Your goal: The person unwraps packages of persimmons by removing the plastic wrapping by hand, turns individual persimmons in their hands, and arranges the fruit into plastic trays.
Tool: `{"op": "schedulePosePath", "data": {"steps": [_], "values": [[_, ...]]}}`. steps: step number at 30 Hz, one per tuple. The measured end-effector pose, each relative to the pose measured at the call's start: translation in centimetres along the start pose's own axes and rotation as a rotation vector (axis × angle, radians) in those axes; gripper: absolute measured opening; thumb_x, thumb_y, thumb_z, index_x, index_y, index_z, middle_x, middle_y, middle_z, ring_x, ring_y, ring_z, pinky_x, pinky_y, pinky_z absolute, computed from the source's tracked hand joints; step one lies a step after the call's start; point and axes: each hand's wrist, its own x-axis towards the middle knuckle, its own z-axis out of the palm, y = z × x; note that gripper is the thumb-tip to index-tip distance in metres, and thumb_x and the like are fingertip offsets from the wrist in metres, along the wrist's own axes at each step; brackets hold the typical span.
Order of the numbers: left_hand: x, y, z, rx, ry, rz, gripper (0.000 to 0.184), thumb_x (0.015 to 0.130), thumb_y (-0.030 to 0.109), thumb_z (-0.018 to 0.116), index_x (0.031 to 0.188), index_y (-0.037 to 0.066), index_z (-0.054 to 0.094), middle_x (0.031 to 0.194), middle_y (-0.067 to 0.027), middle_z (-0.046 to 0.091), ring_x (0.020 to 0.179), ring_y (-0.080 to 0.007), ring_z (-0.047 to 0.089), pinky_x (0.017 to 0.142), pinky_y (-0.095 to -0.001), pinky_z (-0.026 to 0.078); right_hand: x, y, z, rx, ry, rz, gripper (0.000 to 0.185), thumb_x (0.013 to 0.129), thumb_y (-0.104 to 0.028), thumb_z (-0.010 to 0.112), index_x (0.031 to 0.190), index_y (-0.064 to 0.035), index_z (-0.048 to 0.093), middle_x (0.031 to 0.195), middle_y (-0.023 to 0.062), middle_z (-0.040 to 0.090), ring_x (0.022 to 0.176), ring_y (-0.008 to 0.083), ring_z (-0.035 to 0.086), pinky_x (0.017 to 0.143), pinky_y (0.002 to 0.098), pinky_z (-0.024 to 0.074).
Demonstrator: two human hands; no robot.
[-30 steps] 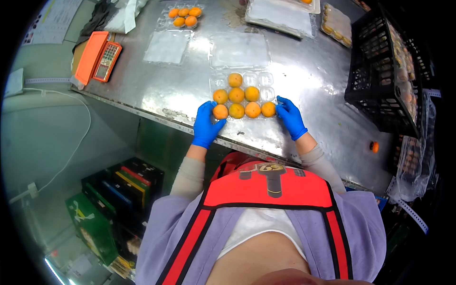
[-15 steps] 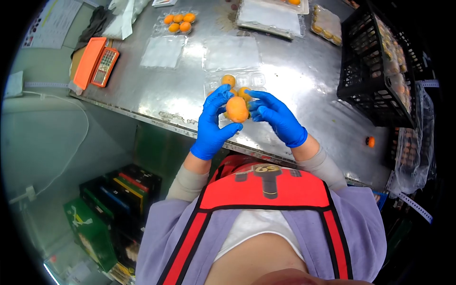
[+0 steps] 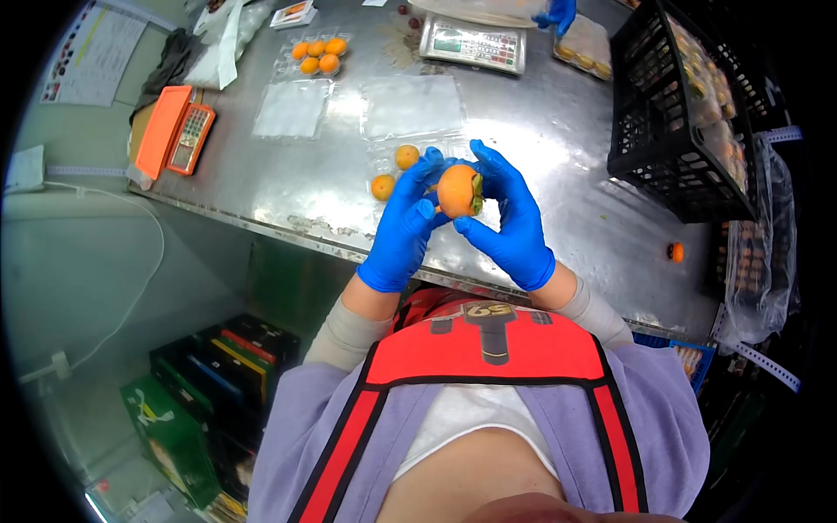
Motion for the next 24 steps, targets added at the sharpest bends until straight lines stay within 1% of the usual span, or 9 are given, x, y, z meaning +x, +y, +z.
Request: {"op": "schedulePosePath", "data": {"steps": [3, 5, 10, 12, 13, 15, 18, 22, 24], "values": [[0.1, -0.1, 0.4, -0.138, 0.046, -0.098, 0.073, 0.081, 0.044, 0.065, 0.137, 0.006, 0.035, 0.137, -0.0095, 0.041, 0.127, -0.0264, 0.041, 0.1, -0.0405, 0.041, 0.1, -0.1, -0.3, -0.106, 0.025, -0.122, 0.072, 0.072, -0.003, 0.072, 0.135, -0.0036, 0.039, 0.136, 0.0135, 0.046, 0.117, 0.0242, 0.052, 0.1, 0.035, 0.0396], [0.4, -0.2, 0.7, -0.232, 0.067, -0.193, 0.08, 0.078, 0.041, 0.067, 0.141, 0.007, 0.031, 0.13, -0.0096, 0.046, 0.114, -0.0222, 0.051, 0.09, -0.0332, 0.046, 0.1, 0.0, -0.7, -0.157, 0.019, -0.177, 0.072, 0.071, -0.002, 0.072, 0.135, -0.0038, 0.039, 0.135, 0.0141, 0.046, 0.117, 0.0254, 0.051, 0.099, 0.0356, 0.0398], [0.9, 0.1, 0.6, -0.127, -0.033, -0.123, 0.077, 0.078, 0.034, 0.069, 0.14, 0.005, 0.032, 0.13, -0.0102, 0.046, 0.114, -0.0221, 0.052, 0.092, -0.0334, 0.045, 0.5, 0.2, -1.9, -0.311, -0.03, -0.325, 0.073, 0.069, -0.002, 0.072, 0.135, -0.0052, 0.04, 0.134, 0.0141, 0.047, 0.119, 0.0276, 0.05, 0.098, 0.037, 0.0399], [1.1, 0.2, 0.7, -0.046, -0.074, -0.078, 0.076, 0.078, 0.031, 0.07, 0.139, 0.004, 0.033, 0.13, -0.0107, 0.046, 0.115, -0.0223, 0.051, 0.094, -0.0337, 0.044, 0.7, 0.0, -2.2, -0.326, -0.073, -0.298, 0.07, 0.071, -0.005, 0.072, 0.134, -0.0062, 0.041, 0.134, 0.0127, 0.047, 0.12, 0.0271, 0.049, 0.097, 0.036, 0.0395], [1.1, 0.2, 0.9, -0.049, -0.011, -0.015, 0.075, 0.077, 0.026, 0.071, 0.138, 0.004, 0.034, 0.129, -0.0111, 0.046, 0.115, -0.0226, 0.051, 0.095, -0.0339, 0.044, 0.7, -0.2, -2.3, -0.327, -0.07, -0.3, 0.07, 0.071, -0.005, 0.072, 0.134, -0.0062, 0.041, 0.134, 0.0127, 0.047, 0.12, 0.0271, 0.049, 0.097, 0.036, 0.0395], [1.2, 0.3, 1.0, -0.053, 0.047, 0.048, 0.075, 0.076, 0.022, 0.073, 0.137, 0.004, 0.035, 0.129, -0.0115, 0.046, 0.116, -0.0229, 0.05, 0.096, -0.0341, 0.043, 0.6, -0.6, -2.6, -0.13, -0.059, -0.139, 0.068, 0.074, -0.008, 0.071, 0.134, -0.0062, 0.041, 0.134, 0.0114, 0.048, 0.12, 0.0257, 0.049, 0.097, 0.0347, 0.0389], [1.5, 0.5, 1.1, 0.038, 0.052, 0.065, 0.076, 0.073, 0.014, 0.075, 0.137, 0.004, 0.035, 0.13, -0.0116, 0.046, 0.116, -0.0231, 0.05, 0.098, -0.0346, 0.042, 0.8, -0.3, -2.5, 0.072, -0.033, -0.028, 0.063, 0.077, -0.011, 0.069, 0.134, -0.0058, 0.041, 0.134, 0.0112, 0.048, 0.119, 0.0235, 0.049, 0.095, 0.0332, 0.0395], [1.6, 0.6, 1.7, 0.111, 0.055, 0.077, 0.081, 0.069, 0.003, 0.077, 0.137, 0.006, 0.033, 0.129, -0.0123, 0.048, 0.117, -0.0235, 0.05, 0.099, -0.0362, 0.042, 1.1, -0.5, -1.9, 0.018, 0.0, -0.043, 0.06, 0.079, -0.012, 0.067, 0.133, -0.0051, 0.041, 0.133, 0.0116, 0.048, 0.118, 0.0212, 0.049, 0.094, 0.032, 0.0405], [1.8, 0.5, 1.6, 0.148, 0.07, 0.078, 0.083, 0.068, 0.001, 0.077, 0.137, 0.006, 0.032, 0.128, -0.0127, 0.048, 0.118, -0.0238, 0.05, 0.1, -0.0369, 0.041, 1.3, -0.5, -1.8, -0.061, -0.009, -0.003, 0.06, 0.084, -0.024, 0.064, 0.135, -0.0031, 0.038, 0.138, 0.0149, 0.042, 0.124, 0.0248, 0.045, 0.098, 0.0363, 0.039]]}}
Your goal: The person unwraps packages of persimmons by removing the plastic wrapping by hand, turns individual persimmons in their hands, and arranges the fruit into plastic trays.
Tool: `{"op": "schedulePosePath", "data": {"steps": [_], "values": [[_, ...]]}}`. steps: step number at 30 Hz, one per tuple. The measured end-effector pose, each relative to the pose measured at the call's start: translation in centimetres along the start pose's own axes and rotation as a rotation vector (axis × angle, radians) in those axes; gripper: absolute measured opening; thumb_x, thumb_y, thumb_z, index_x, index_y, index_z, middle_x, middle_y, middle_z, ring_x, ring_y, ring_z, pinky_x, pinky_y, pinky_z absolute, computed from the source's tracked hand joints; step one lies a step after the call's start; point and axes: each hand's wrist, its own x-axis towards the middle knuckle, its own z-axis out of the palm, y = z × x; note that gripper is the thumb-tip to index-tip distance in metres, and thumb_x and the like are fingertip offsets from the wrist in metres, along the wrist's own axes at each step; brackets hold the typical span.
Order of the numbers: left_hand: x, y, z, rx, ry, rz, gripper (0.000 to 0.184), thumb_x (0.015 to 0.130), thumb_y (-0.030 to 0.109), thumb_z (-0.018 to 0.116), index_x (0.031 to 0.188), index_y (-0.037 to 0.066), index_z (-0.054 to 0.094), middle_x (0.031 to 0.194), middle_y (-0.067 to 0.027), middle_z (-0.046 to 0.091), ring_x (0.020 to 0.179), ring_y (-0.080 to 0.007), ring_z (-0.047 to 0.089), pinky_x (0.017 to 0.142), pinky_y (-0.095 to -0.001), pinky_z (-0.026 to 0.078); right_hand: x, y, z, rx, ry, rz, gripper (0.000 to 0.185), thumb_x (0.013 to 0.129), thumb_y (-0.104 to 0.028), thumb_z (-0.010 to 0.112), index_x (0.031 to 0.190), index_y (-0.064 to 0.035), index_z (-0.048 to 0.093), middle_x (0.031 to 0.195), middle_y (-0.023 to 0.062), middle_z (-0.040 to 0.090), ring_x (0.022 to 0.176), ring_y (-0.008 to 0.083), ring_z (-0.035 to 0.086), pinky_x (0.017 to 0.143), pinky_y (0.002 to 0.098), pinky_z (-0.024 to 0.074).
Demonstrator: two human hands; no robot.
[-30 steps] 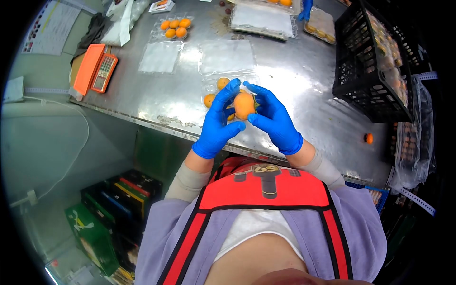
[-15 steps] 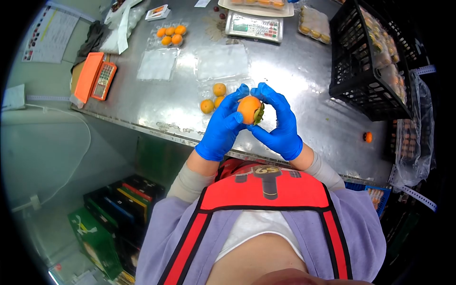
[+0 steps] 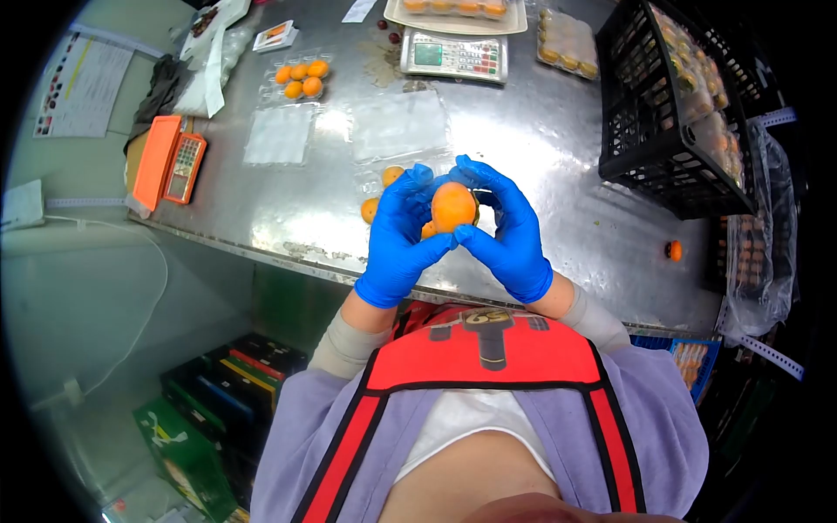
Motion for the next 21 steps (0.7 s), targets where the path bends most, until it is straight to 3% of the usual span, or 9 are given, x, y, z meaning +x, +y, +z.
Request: {"op": "schedulePosePath", "data": {"steps": [1, 3, 7, 9, 12, 16, 18, 21], "values": [[0.1, 0.0, -0.2, 0.006, -0.047, 0.036, 0.083, 0.068, -0.001, 0.076, 0.138, 0.007, 0.031, 0.129, -0.0137, 0.048, 0.119, -0.0244, 0.049, 0.1, -0.0372, 0.041, 0.2, -0.2, 0.1, 0.0, 0.002, 0.003, 0.06, 0.084, -0.024, 0.064, 0.135, -0.0031, 0.038, 0.138, 0.0149, 0.042, 0.124, 0.0248, 0.045, 0.098, 0.0363, 0.039], [0.4, -0.1, -0.3, 0.012, -0.096, 0.07, 0.084, 0.068, -0.002, 0.076, 0.138, 0.008, 0.03, 0.13, -0.0147, 0.048, 0.12, -0.025, 0.048, 0.1, -0.0375, 0.041, 0.6, -0.7, 0.1, 0.426, 0.131, 0.223, 0.053, 0.086, -0.018, 0.061, 0.133, -0.0033, 0.041, 0.134, 0.0107, 0.047, 0.116, 0.0191, 0.05, 0.094, 0.0305, 0.0418], [1.3, -0.4, -0.3, 0.021, -0.133, 0.148, 0.085, 0.068, -0.003, 0.074, 0.138, 0.011, 0.029, 0.134, -0.0168, 0.045, 0.124, -0.027, 0.045, 0.102, -0.0377, 0.039, 1.5, 0.6, -1.1, 0.369, 0.122, 0.148, 0.054, 0.088, -0.024, 0.059, 0.135, -0.0037, 0.039, 0.135, 0.0106, 0.045, 0.115, 0.0188, 0.05, 0.094, 0.0318, 0.0428], [1.7, -0.6, -0.4, 0.036, -0.147, 0.173, 0.084, 0.068, -0.004, 0.074, 0.138, 0.011, 0.029, 0.135, -0.0171, 0.044, 0.125, -0.0276, 0.044, 0.103, -0.0379, 0.039, 1.4, 0.8, -1.5, 0.406, 0.106, 0.173, 0.06, 0.086, -0.021, 0.062, 0.137, -0.0048, 0.036, 0.137, 0.0104, 0.043, 0.115, 0.0189, 0.05, 0.094, 0.0324, 0.0428], [2.0, -1.4, -0.8, 0.086, -0.157, 0.196, 0.085, 0.069, -0.003, 0.073, 0.139, 0.011, 0.028, 0.136, -0.0161, 0.043, 0.125, -0.0276, 0.044, 0.104, -0.0388, 0.037, 1.3, 0.8, -1.8, 0.427, -0.106, 0.252, 0.072, 0.078, -0.011, 0.07, 0.14, -0.0054, 0.033, 0.14, 0.0103, 0.039, 0.115, 0.0194, 0.05, 0.096, 0.0329, 0.0422], [2.5, -1.8, -1.0, -0.014, -0.18, 0.124, 0.079, 0.075, 0.002, 0.068, 0.141, 0.009, 0.025, 0.135, -0.0145, 0.043, 0.126, -0.0275, 0.043, 0.104, -0.0399, 0.036, 1.2, 1.1, -1.2, 0.408, -0.023, 0.209, 0.072, 0.077, -0.009, 0.07, 0.139, -0.0047, 0.034, 0.139, 0.0104, 0.041, 0.118, 0.0199, 0.049, 0.097, 0.0326, 0.0416], [2.8, -1.1, -0.5, -0.102, -0.206, 0.116, 0.077, 0.077, 0.004, 0.067, 0.142, 0.008, 0.024, 0.135, -0.0144, 0.043, 0.126, -0.0274, 0.042, 0.104, -0.04, 0.036, 1.1, 1.7, -1.1, 0.173, 0.015, 0.076, 0.072, 0.076, -0.006, 0.071, 0.138, -0.0036, 0.035, 0.137, 0.0115, 0.043, 0.119, 0.0202, 0.049, 0.097, 0.0326, 0.0413], [3.0, -0.5, 0.2, 0.004, -0.113, 0.028, 0.072, 0.079, 0.007, 0.064, 0.14, 0.006, 0.026, 0.134, -0.015, 0.043, 0.126, -0.0275, 0.041, 0.104, -0.0397, 0.035, 1.1, 2.0, -0.9, 0.022, 0.064, -0.024, 0.071, 0.075, -0.006, 0.072, 0.137, -0.0029, 0.037, 0.134, 0.0126, 0.047, 0.116, 0.0208, 0.051, 0.096, 0.0326, 0.0415]]}}
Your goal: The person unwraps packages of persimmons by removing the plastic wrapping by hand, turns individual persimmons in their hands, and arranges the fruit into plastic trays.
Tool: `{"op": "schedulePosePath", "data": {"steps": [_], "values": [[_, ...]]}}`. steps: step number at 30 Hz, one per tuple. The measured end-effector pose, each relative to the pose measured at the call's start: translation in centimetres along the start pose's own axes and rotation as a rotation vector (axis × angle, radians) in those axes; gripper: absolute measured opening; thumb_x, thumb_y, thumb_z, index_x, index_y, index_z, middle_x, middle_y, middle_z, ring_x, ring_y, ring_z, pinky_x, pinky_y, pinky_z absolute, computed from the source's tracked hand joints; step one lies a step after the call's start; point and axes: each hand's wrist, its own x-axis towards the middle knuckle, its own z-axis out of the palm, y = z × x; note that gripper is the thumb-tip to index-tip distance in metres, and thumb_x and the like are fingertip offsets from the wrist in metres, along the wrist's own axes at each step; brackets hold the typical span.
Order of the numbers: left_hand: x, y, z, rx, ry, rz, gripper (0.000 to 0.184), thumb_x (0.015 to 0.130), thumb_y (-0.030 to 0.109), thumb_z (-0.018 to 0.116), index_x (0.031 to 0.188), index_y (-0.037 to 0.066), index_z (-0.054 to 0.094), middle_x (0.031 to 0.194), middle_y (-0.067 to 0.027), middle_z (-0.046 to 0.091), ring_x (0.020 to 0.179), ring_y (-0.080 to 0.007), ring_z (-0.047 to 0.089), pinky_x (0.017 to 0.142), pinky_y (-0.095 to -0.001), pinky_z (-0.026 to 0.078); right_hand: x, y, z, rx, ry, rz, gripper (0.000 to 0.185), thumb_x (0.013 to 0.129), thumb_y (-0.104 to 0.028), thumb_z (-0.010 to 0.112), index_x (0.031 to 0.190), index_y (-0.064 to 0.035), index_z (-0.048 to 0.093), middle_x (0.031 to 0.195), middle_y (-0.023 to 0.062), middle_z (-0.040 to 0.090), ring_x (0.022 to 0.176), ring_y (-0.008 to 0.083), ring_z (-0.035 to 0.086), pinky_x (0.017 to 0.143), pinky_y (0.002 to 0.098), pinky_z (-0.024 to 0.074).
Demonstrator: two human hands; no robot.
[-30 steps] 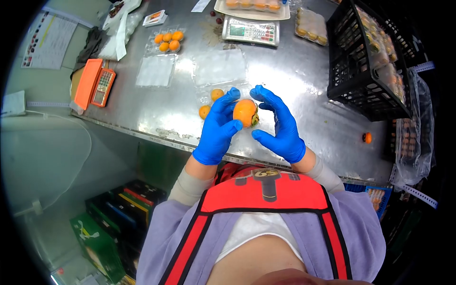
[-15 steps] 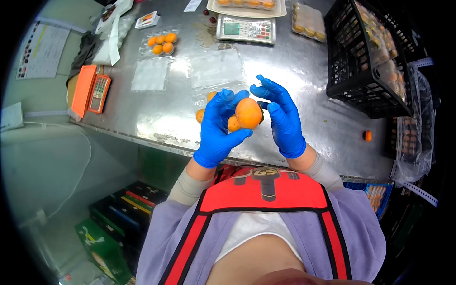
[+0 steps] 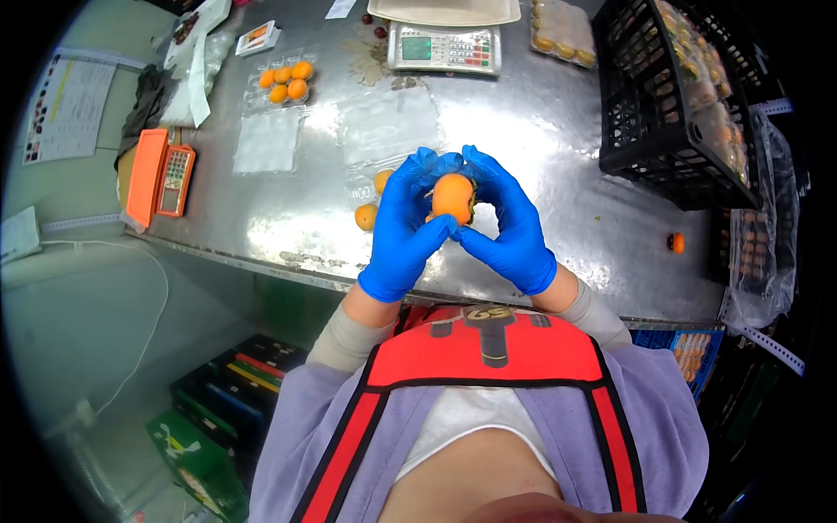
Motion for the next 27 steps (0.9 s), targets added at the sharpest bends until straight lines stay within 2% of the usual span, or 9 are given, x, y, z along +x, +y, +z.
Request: {"op": "schedulePosePath", "data": {"steps": [7, 9, 11, 15, 16, 19, 21, 23, 27], "values": [[0.9, -0.4, -0.3, -0.156, 0.122, -0.108, 0.065, 0.08, 0.016, 0.065, 0.136, 0.003, 0.033, 0.128, -0.0148, 0.047, 0.119, -0.0261, 0.047, 0.101, -0.0383, 0.038, -0.2, 0.4, 0.1, -0.137, -0.035, -0.004, 0.071, 0.071, -0.004, 0.073, 0.135, -0.0045, 0.041, 0.129, 0.0138, 0.051, 0.113, 0.0244, 0.054, 0.095, 0.0339, 0.0434], [0.9, -0.3, -0.5, -0.209, 0.148, -0.129, 0.064, 0.08, 0.019, 0.066, 0.134, 0.004, 0.036, 0.127, -0.0141, 0.048, 0.118, -0.0263, 0.048, 0.101, -0.0382, 0.039, 0.1, 0.2, 0.2, -0.257, -0.018, -0.142, 0.072, 0.07, -0.003, 0.073, 0.134, -0.0055, 0.042, 0.129, 0.0149, 0.051, 0.113, 0.0269, 0.055, 0.094, 0.0352, 0.0445], [0.8, -0.1, -1.2, -0.145, 0.045, -0.196, 0.066, 0.078, 0.019, 0.068, 0.134, 0.005, 0.037, 0.126, -0.0145, 0.048, 0.117, -0.0263, 0.048, 0.1, -0.0384, 0.04, 0.3, 0.7, 0.0, -0.316, -0.008, -0.218, 0.072, 0.069, -0.003, 0.073, 0.134, -0.0054, 0.042, 0.128, 0.015, 0.051, 0.114, 0.0281, 0.054, 0.094, 0.036, 0.044], [0.5, 0.9, -0.8, 0.003, 0.012, -0.189, 0.071, 0.076, 0.009, 0.069, 0.137, 0.005, 0.032, 0.125, -0.0145, 0.048, 0.114, -0.0244, 0.051, 0.094, -0.0351, 0.044, 0.6, 1.2, -0.5, -0.37, -0.05, -0.291, 0.075, 0.071, -0.007, 0.074, 0.137, -0.0049, 0.038, 0.133, 0.0143, 0.048, 0.12, 0.0284, 0.05, 0.096, 0.0375, 0.0411], [0.5, 0.7, -0.7, 0.005, 0.032, -0.105, 0.074, 0.074, 0.007, 0.072, 0.136, 0.004, 0.033, 0.126, -0.0143, 0.048, 0.114, -0.0242, 0.051, 0.095, -0.0353, 0.044, 0.7, 0.8, -0.4, -0.37, -0.052, -0.291, 0.075, 0.071, -0.007, 0.074, 0.137, -0.0049, 0.038, 0.133, 0.0143, 0.048, 0.12, 0.0284, 0.05, 0.096, 0.0375, 0.0411], [0.4, 0.5, -0.8, 0.098, 0.06, 0.057, 0.076, 0.07, 0.006, 0.076, 0.133, 0.004, 0.035, 0.124, -0.0135, 0.05, 0.114, -0.0242, 0.051, 0.096, -0.0359, 0.043, 1.0, -0.5, -0.6, -0.058, -0.059, -0.047, 0.085, 0.074, -0.018, 0.074, 0.143, -0.0044, 0.026, 0.142, 0.014, 0.037, 0.126, 0.0251, 0.043, 0.098, 0.0365, 0.0384], [0.3, 0.5, -0.9, 0.191, 0.069, 0.132, 0.075, 0.068, 0.006, 0.078, 0.131, 0.004, 0.038, 0.122, -0.013, 0.051, 0.114, -0.0246, 0.051, 0.096, -0.0363, 0.042, 0.9, -0.1, -0.4, 0.043, -0.021, -0.01, 0.084, 0.075, -0.018, 0.074, 0.142, -0.0047, 0.026, 0.14, 0.0137, 0.039, 0.125, 0.0248, 0.044, 0.097, 0.0365, 0.0387], [0.2, 0.6, -1.1, 0.616, 0.046, 0.311, 0.071, 0.068, 0.008, 0.078, 0.128, 0.004, 0.041, 0.123, -0.0135, 0.051, 0.111, -0.0247, 0.053, 0.092, -0.0355, 0.045, 0.8, 0.2, -0.2, 0.146, 0.017, 0.028, 0.083, 0.075, -0.019, 0.073, 0.142, -0.005, 0.027, 0.138, 0.0134, 0.041, 0.124, 0.0244, 0.044, 0.097, 0.0366, 0.039], [0.3, 0.9, -0.9, 0.913, 0.095, 0.416, 0.068, 0.065, 0.01, 0.079, 0.124, 0.004, 0.045, 0.117, -0.0131, 0.055, 0.106, -0.0283, 0.055, 0.086, -0.0376, 0.046, 0.8, 0.8, 0.5, 0.15, -0.01, 0.119, 0.079, 0.077, -0.021, 0.072, 0.142, -0.0055, 0.029, 0.132, 0.0118, 0.046, 0.119, 0.0225, 0.048, 0.097, 0.0359, 0.0403]]}}
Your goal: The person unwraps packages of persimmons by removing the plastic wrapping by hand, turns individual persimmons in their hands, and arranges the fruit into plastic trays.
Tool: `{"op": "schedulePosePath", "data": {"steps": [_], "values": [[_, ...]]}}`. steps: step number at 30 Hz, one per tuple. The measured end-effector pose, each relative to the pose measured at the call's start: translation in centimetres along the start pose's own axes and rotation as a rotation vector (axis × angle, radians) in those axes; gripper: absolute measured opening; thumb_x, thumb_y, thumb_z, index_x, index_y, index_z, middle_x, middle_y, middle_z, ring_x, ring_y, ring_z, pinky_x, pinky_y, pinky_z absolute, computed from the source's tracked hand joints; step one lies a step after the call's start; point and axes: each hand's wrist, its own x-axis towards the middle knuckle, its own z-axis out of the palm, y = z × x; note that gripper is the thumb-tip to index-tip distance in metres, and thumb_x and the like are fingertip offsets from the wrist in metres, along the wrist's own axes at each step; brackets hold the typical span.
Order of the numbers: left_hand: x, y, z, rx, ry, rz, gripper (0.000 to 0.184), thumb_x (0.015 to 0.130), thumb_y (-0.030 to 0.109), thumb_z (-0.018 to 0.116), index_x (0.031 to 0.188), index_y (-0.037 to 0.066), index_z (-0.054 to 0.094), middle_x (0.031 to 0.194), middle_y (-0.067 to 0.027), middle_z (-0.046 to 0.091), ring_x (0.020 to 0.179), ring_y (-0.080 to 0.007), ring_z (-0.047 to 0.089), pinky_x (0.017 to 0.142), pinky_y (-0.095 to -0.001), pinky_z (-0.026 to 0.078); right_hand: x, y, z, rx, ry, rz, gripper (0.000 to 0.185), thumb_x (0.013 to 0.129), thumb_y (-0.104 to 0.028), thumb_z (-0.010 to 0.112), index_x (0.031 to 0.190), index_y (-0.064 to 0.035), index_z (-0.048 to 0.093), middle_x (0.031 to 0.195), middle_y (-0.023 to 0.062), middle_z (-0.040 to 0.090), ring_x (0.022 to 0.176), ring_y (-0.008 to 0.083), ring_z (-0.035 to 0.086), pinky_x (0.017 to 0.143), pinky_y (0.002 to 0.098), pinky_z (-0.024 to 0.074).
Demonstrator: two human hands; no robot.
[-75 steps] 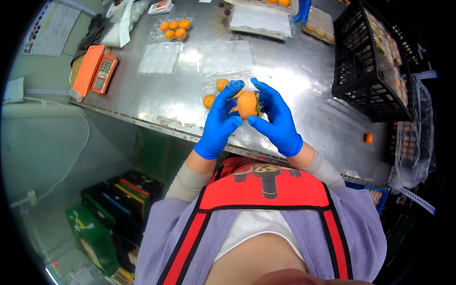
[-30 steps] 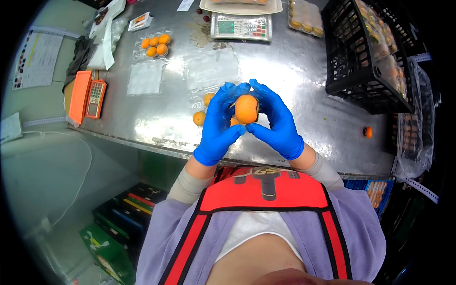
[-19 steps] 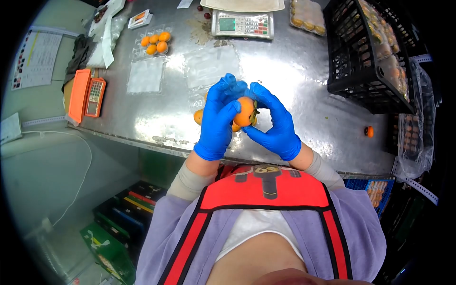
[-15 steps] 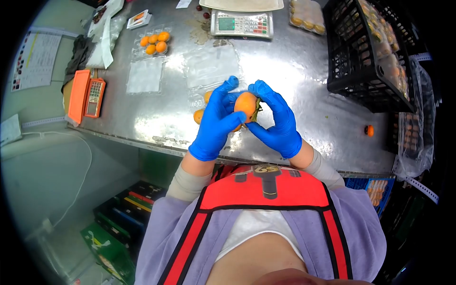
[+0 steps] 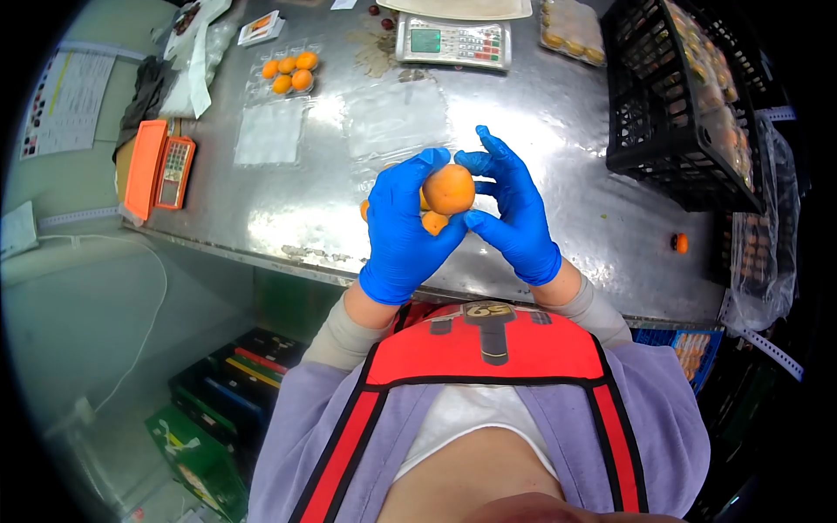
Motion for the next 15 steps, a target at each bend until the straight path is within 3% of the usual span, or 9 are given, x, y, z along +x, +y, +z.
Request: {"op": "schedulePosePath", "data": {"steps": [5, 7, 8, 11, 13, 14, 15], "values": [[-0.4, -1.3, 0.6, 0.177, 0.069, 0.093, 0.071, 0.059, 0.013, 0.08, 0.121, 0.005, 0.047, 0.114, -0.0116, 0.058, 0.101, -0.0315, 0.056, 0.085, -0.0405, 0.043, 0.4, 0.6, 1.4, -0.104, 0.05, -0.057, 0.077, 0.077, -0.019, 0.072, 0.141, -0.005, 0.031, 0.129, 0.0121, 0.048, 0.116, 0.0214, 0.05, 0.096, 0.0352, 0.0413], [-0.5, -1.7, 0.7, 0.198, 0.056, 0.121, 0.07, 0.059, 0.012, 0.08, 0.121, 0.005, 0.047, 0.113, -0.0124, 0.058, 0.101, -0.0316, 0.055, 0.085, -0.0408, 0.043, 0.7, 1.0, 1.8, -0.264, 0.047, -0.075, 0.076, 0.075, -0.013, 0.072, 0.139, -0.0044, 0.032, 0.143, 0.0129, 0.037, 0.115, 0.0197, 0.05, 0.097, 0.0354, 0.0412], [-0.5, -2.0, 0.6, 0.219, 0.043, 0.153, 0.07, 0.059, 0.011, 0.079, 0.121, 0.005, 0.047, 0.113, -0.0131, 0.058, 0.101, -0.0317, 0.055, 0.084, -0.041, 0.043, 1.0, 1.2, 1.9, -0.26, 0.042, -0.074, 0.076, 0.075, -0.013, 0.072, 0.139, -0.0044, 0.032, 0.143, 0.0129, 0.037, 0.115, 0.0197, 0.05, 0.097, 0.0354, 0.0412], [-0.6, -2.7, 0.0, 0.25, 0.003, 0.106, 0.074, 0.061, 0.01, 0.081, 0.125, 0.004, 0.043, 0.112, -0.0128, 0.058, 0.099, -0.0295, 0.057, 0.082, -0.0388, 0.046, 2.3, 2.2, 2.3, -0.29, 0.052, -0.066, 0.07, 0.075, -0.011, 0.069, 0.137, -0.0033, 0.037, 0.136, 0.0115, 0.045, 0.109, 0.0178, 0.053, 0.097, 0.0344, 0.0405], [-0.4, -2.9, -0.2, 0.24, 0.0, 0.072, 0.076, 0.06, 0.01, 0.081, 0.126, 0.004, 0.042, 0.113, -0.0131, 0.058, 0.1, -0.0294, 0.057, 0.083, -0.0382, 0.046, 3.0, 2.5, 2.3, -0.194, 0.087, 0.013, 0.062, 0.077, -0.015, 0.068, 0.132, -0.0012, 0.044, 0.115, 0.011, 0.057, 0.102, 0.018, 0.057, 0.095, 0.0335, 0.0413], [-0.3, -3.1, -0.3, 0.227, -0.002, 0.043, 0.077, 0.06, 0.009, 0.081, 0.127, 0.004, 0.042, 0.114, -0.0133, 0.058, 0.101, -0.0292, 0.056, 0.084, -0.0377, 0.046, 3.3, 2.9, 2.6, -0.22, 0.093, -0.014, 0.054, 0.082, -0.014, 0.062, 0.132, -0.0006, 0.044, 0.106, 0.009, 0.06, 0.096, 0.0147, 0.057, 0.092, 0.0309, 0.0427], [-0.2, -3.4, -0.3, 0.225, -0.004, 0.039, 0.077, 0.06, 0.009, 0.081, 0.127, 0.004, 0.042, 0.114, -0.0133, 0.058, 0.101, -0.0292, 0.056, 0.084, -0.0377, 0.046, 3.5, 3.1, 2.6, -0.221, 0.093, -0.009, 0.054, 0.082, -0.014, 0.062, 0.132, -0.0006, 0.044, 0.106, 0.009, 0.06, 0.096, 0.0147, 0.057, 0.092, 0.0309, 0.0427]]}}
